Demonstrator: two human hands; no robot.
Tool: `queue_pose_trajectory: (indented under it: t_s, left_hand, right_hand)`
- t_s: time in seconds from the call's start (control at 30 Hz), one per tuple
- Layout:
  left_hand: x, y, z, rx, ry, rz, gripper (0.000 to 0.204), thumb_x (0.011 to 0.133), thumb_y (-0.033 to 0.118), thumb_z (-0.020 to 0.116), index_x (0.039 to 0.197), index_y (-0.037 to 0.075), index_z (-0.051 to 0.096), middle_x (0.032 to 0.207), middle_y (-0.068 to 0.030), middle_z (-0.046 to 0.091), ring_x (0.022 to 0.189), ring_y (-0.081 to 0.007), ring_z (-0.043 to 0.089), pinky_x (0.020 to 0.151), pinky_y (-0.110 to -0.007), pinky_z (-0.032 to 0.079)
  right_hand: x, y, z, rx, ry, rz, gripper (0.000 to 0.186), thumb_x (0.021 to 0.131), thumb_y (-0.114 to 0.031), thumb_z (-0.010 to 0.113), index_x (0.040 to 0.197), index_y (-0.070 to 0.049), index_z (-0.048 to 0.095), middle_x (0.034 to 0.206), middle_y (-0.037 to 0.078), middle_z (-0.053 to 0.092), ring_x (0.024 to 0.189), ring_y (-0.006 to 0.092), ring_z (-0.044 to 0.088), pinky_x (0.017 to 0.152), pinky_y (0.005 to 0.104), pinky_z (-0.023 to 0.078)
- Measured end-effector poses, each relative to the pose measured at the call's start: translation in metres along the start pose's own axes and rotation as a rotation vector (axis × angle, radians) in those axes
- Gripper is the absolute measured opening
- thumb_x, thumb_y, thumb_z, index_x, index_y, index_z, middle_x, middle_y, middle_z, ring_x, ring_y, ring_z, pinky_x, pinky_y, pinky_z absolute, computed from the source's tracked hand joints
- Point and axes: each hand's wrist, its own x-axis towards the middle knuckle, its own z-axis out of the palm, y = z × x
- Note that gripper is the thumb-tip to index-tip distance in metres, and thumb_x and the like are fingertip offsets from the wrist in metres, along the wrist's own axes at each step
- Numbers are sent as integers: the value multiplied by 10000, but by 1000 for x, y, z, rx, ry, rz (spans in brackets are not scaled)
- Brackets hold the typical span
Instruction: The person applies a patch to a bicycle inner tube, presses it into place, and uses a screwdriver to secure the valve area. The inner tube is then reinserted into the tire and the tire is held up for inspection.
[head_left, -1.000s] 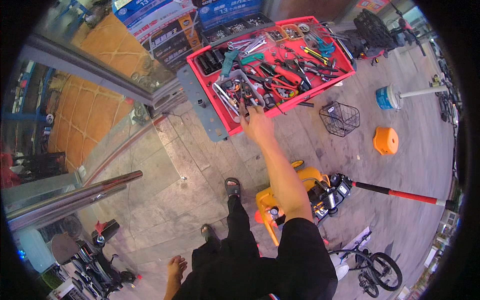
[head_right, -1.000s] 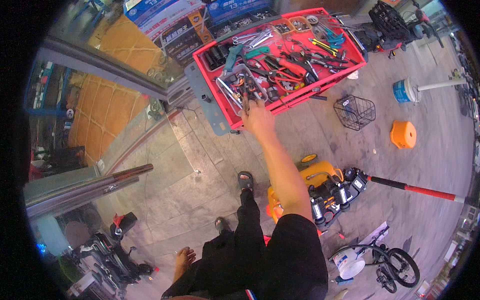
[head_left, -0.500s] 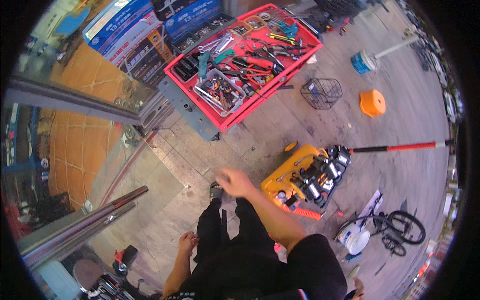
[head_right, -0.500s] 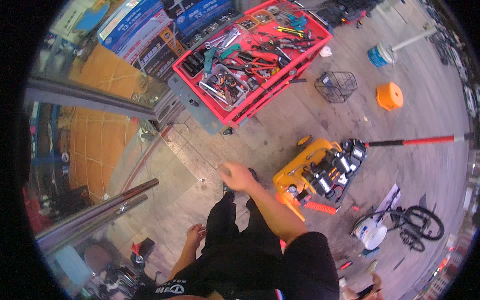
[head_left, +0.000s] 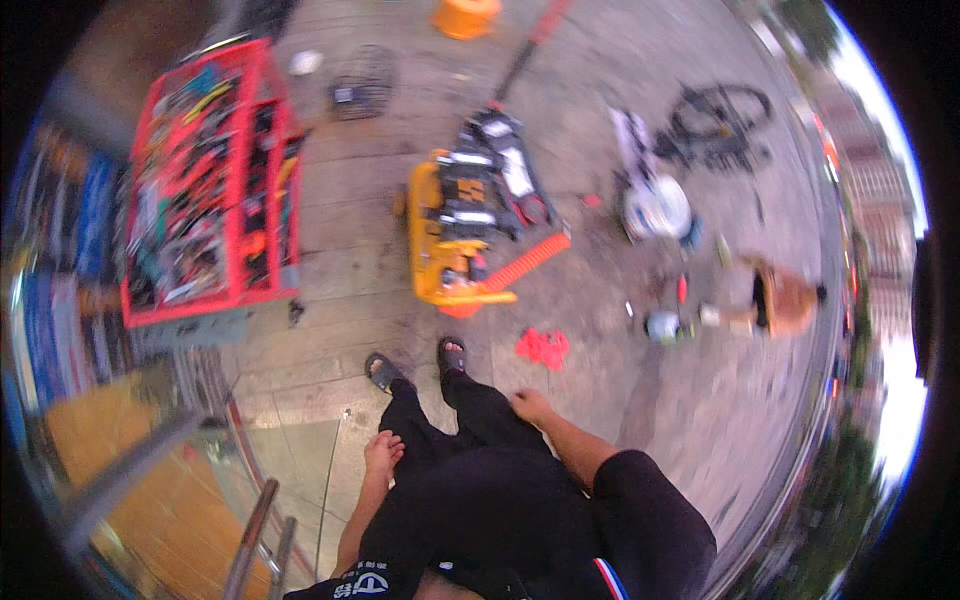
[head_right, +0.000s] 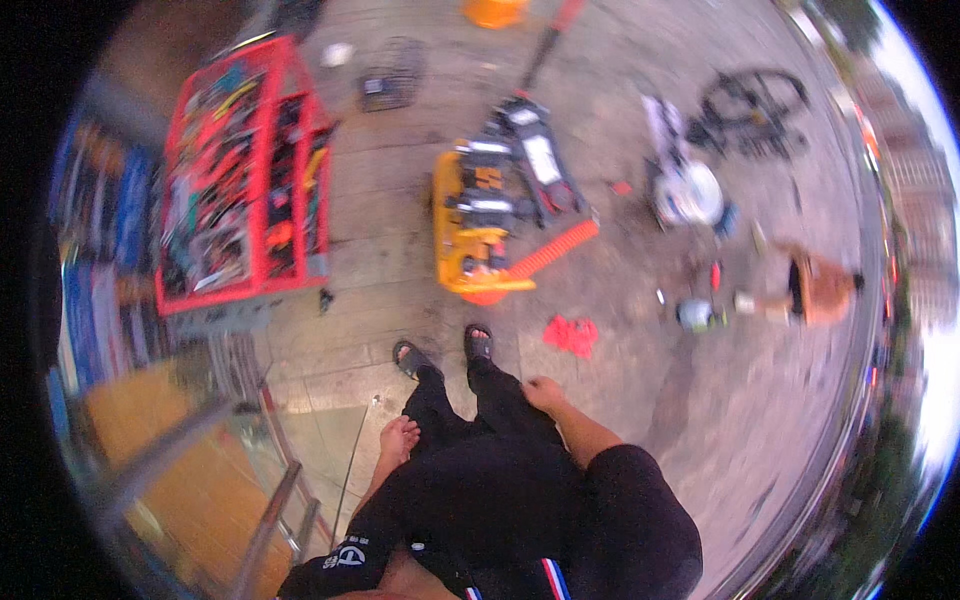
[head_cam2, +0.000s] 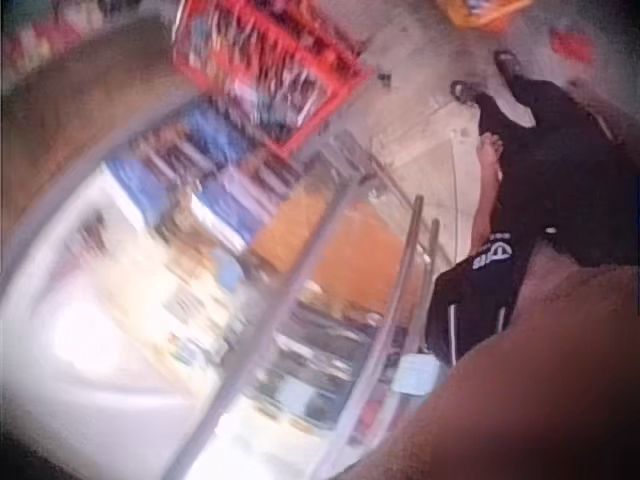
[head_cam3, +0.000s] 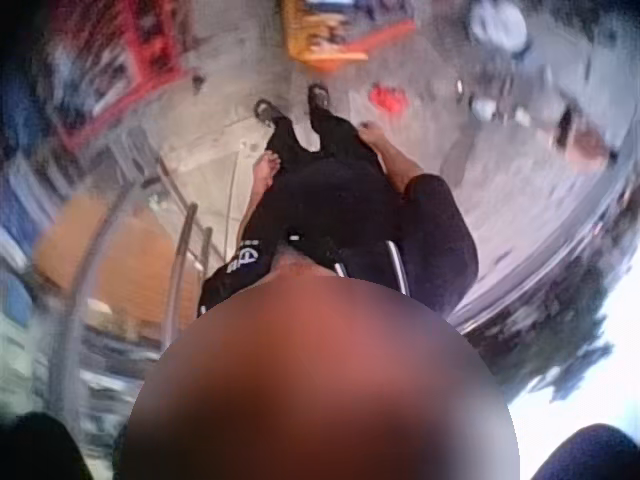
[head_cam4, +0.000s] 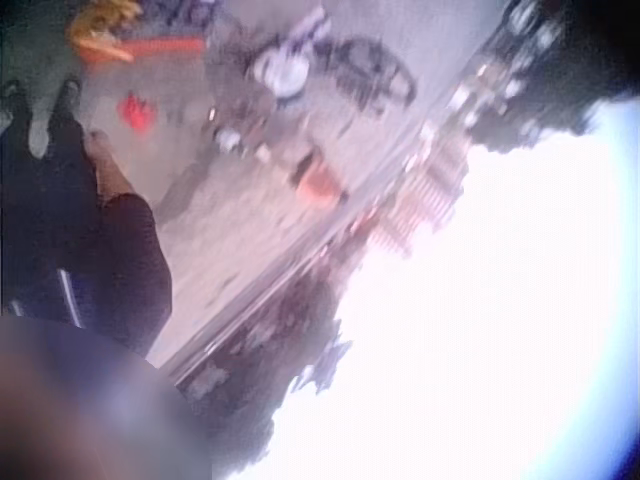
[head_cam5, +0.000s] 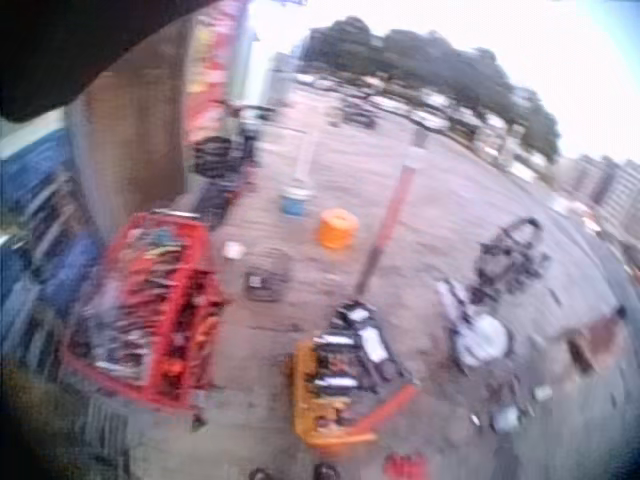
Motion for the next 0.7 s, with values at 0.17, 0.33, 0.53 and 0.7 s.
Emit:
queue_pose_trajectory:
  t_s: [0.17, 0.33, 0.53, 0.7]
  left_hand:
    - [27, 27, -4, 456, 64, -49, 114, 876, 159, 530, 947, 93, 591, 751, -68, 607, 596, -192, 595, 471, -284, 465]
    - [60, 52, 8, 615, 47, -19, 92, 858, 145, 529, 794, 99, 576, 667, -57, 558, 543, -189, 564, 407, -302, 417]
    - [62, 21, 200, 2328, -578, 856, 120, 774, 184, 587, 704, 87, 586, 633, -55, 572, 526, -203, 541, 489, -319, 440]
    - [53, -12, 452, 1191, -360, 410, 148, 895, 161, 517, 838, 59, 609, 641, -2, 537, 554, -110, 509, 486, -274, 405]
  right_hand:
    - [-45, -55, 19, 435, -118, -353, 280, 866, -231, 592, 1045, -21, 636, 865, 104, 671, 779, 185, 635, 741, 331, 501]
    - [-45, 63, -12, 874, 155, -37, 280, 878, -228, 592, 1061, -21, 632, 827, 51, 647, 702, 138, 608, 676, 304, 500]
    - [-6, 320, -7, 815, 344, 672, 321, 799, -301, 556, 949, -59, 704, 940, 184, 681, 887, 311, 661, 810, 389, 508]
    - [20, 425, -64, 847, 532, 543, 222, 830, -235, 569, 841, -46, 686, 678, 61, 639, 578, 153, 594, 552, 309, 496]
